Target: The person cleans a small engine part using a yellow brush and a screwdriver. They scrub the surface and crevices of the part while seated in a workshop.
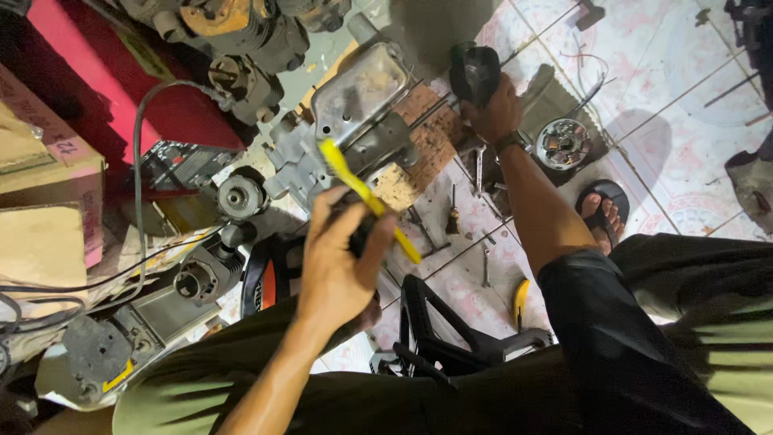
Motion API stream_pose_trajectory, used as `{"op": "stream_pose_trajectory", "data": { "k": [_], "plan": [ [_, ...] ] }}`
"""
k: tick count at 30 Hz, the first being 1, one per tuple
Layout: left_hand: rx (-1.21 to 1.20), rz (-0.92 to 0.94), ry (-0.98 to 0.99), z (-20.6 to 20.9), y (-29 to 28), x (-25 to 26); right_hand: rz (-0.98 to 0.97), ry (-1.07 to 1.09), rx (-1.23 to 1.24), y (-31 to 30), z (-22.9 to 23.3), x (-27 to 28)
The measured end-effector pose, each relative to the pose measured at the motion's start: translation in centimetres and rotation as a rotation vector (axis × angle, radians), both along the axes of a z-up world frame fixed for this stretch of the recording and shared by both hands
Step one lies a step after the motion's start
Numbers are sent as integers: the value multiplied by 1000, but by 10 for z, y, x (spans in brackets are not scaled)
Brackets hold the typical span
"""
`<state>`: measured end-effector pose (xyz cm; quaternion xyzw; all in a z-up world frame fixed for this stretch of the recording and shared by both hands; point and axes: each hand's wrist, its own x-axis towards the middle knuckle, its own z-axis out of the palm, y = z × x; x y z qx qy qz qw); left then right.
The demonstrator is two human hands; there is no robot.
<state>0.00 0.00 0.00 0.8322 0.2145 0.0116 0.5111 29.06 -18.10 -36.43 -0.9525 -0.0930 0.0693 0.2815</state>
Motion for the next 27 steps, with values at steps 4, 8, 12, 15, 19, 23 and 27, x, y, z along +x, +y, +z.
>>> {"op": "stream_pose_trajectory", "data": {
  "k": [4,8,12,15,19,23,27],
  "plan": [
    [100,37,33,11,14,0,80,52,64,-14,6,5],
    [166,114,-42,28,21,-2,217,-126,117,-3,46,-4],
    [181,140,-105,38,26,-6,406,-335,405,32,121,-29],
    [212,133,-124,42,29,-12,442,-305,550,53,176,-45],
    [224,110,-148,33,33,-16,556,-368,512,77,222,-49],
    [174,68,-6,27,34,-18,908,-399,176,103,267,-45],
    [113,19,241,30,31,-13,1170,-234,-135,122,285,-41]
  ]
}}
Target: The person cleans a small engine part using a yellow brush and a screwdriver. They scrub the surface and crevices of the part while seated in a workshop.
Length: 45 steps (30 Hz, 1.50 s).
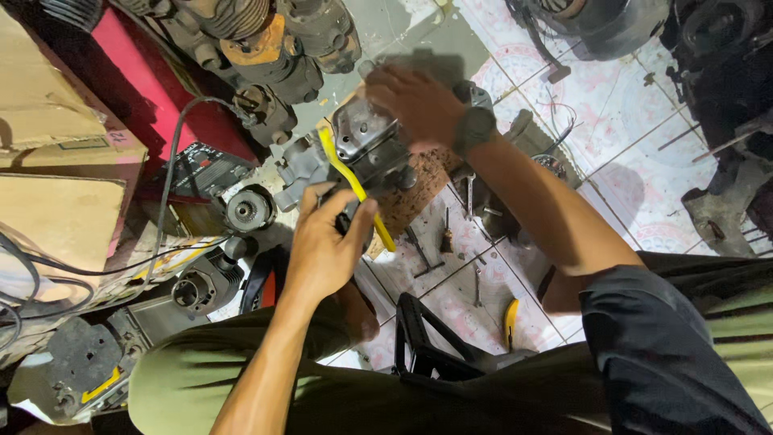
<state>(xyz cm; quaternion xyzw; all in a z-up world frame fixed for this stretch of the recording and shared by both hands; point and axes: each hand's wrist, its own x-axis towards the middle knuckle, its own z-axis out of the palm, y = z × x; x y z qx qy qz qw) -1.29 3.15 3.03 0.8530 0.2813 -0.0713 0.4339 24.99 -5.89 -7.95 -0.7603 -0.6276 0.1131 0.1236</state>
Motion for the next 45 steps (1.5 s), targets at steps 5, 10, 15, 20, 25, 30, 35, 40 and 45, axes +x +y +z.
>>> {"op": "stream_pose_trajectory", "data": {
  "k": [5,10,15,20,25,30,35,40,45],
  "plan": [
    [-5,-12,21,-4,-2,5,70,-94,-38,22,-39,13],
    [13,1,-23,-5,-1,15,106,-24,57,17,-18,20],
    [41,-29,-214,-5,0,28,83,79,220,6,-4,55],
    [-14,-11,-148,3,-4,42,-16,382,447,-65,54,80],
    [-2,-83,-155,-3,-13,60,-727,538,147,-135,-4,100],
    [-64,-191,-134,0,-31,82,-1002,467,321,-185,-126,115],
    [-77,-225,-115,-9,-44,97,-1246,439,-12,-189,-196,132],
    [-20,-207,-204,-8,-47,105,-1367,374,-165,-179,-227,138],
    [-63,-165,-122,-10,-47,111,-1313,156,-94,-179,-276,148]
  ]
}}
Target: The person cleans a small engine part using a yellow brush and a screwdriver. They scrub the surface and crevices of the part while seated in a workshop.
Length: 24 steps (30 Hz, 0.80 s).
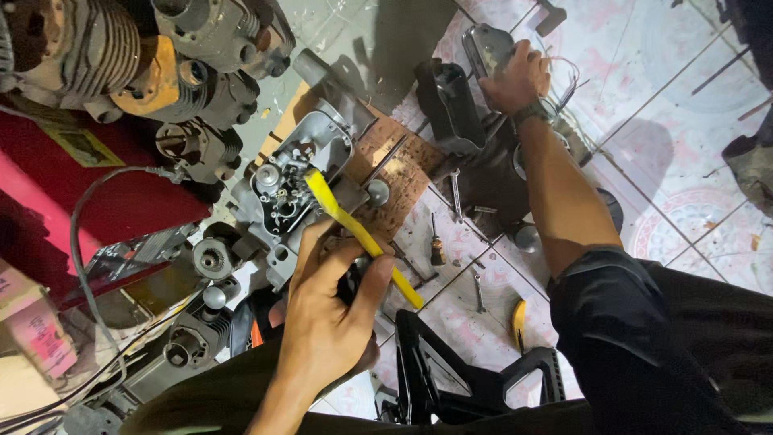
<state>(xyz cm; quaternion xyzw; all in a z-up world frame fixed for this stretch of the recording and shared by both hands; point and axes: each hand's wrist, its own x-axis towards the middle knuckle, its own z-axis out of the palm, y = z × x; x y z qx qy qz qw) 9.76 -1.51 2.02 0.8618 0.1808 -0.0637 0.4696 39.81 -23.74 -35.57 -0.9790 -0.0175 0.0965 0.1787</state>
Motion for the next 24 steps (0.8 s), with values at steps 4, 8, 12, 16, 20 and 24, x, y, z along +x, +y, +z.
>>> {"op": "stream_pose_trajectory", "data": {
  "k": [4,8,12,16,20,24],
  "plan": [
    [-9,-10,20,-6,0,4,-19,-131,68,-3,-35,2],
    [9,-11,29,-7,-2,3,17,-16,-18,-4,-44,-3],
    [1,7,90,-9,-3,3,87,-19,132,-9,-31,-14],
    [-24,17,31,-11,-6,0,1,-76,240,3,28,-59],
    [-10,-9,-30,-11,-6,-6,113,89,285,18,17,-93],
    [-10,9,-33,-7,-3,-15,128,47,492,41,4,-83]
  ]
}}
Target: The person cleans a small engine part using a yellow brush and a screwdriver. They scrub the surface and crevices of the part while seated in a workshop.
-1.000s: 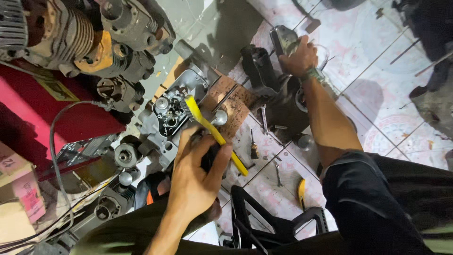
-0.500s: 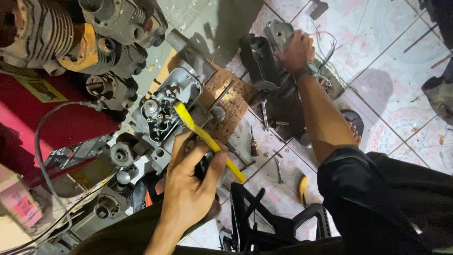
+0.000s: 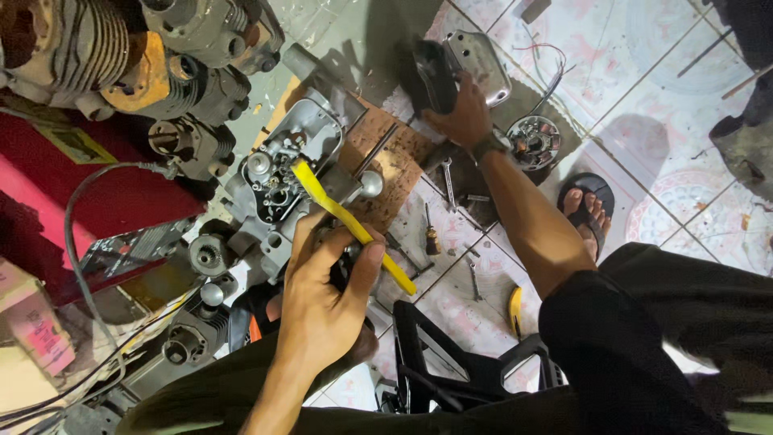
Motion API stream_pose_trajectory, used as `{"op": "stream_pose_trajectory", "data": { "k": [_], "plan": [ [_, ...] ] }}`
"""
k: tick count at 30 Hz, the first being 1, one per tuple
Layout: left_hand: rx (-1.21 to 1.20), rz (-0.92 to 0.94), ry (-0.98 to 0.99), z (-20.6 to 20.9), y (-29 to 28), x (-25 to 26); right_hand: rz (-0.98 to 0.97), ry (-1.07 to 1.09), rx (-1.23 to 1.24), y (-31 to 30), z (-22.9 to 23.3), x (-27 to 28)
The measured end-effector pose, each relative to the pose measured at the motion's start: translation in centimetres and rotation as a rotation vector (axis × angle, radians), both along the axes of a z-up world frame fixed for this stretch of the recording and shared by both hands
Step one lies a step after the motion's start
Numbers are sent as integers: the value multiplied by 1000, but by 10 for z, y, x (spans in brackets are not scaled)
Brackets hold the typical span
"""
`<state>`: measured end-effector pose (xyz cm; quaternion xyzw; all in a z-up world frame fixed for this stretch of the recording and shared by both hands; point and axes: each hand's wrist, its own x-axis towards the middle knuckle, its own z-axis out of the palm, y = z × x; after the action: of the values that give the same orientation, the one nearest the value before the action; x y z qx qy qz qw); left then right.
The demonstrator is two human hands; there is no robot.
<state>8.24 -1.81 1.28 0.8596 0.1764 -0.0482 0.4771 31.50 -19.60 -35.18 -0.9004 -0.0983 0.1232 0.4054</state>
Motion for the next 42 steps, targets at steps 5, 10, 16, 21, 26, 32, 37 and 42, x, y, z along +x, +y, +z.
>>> {"op": "stream_pose_trajectory", "data": {
  "k": [5,10,16,21,26,32,37,42],
  "plan": [
    [3,10,-51,0,3,-2,-21,-30,-17,8,-20,22],
    [-34,17,-55,6,6,1,-309,-100,-124,-32,-41,-18],
    [7,-10,-81,2,6,-9,-287,208,-96,-37,-38,-34],
    [15,-22,-112,7,5,-13,-365,574,725,-42,-77,-19],
    [27,-26,-119,8,8,-18,-451,377,459,-50,-29,-45],
    [40,-21,-112,4,8,-21,-227,196,101,-64,-76,-58],
    [32,-22,-61,6,7,-23,64,-191,-62,-39,-38,-92],
    [60,-29,-98,1,7,-29,226,-168,-223,-10,-55,-115]
  ]
}}
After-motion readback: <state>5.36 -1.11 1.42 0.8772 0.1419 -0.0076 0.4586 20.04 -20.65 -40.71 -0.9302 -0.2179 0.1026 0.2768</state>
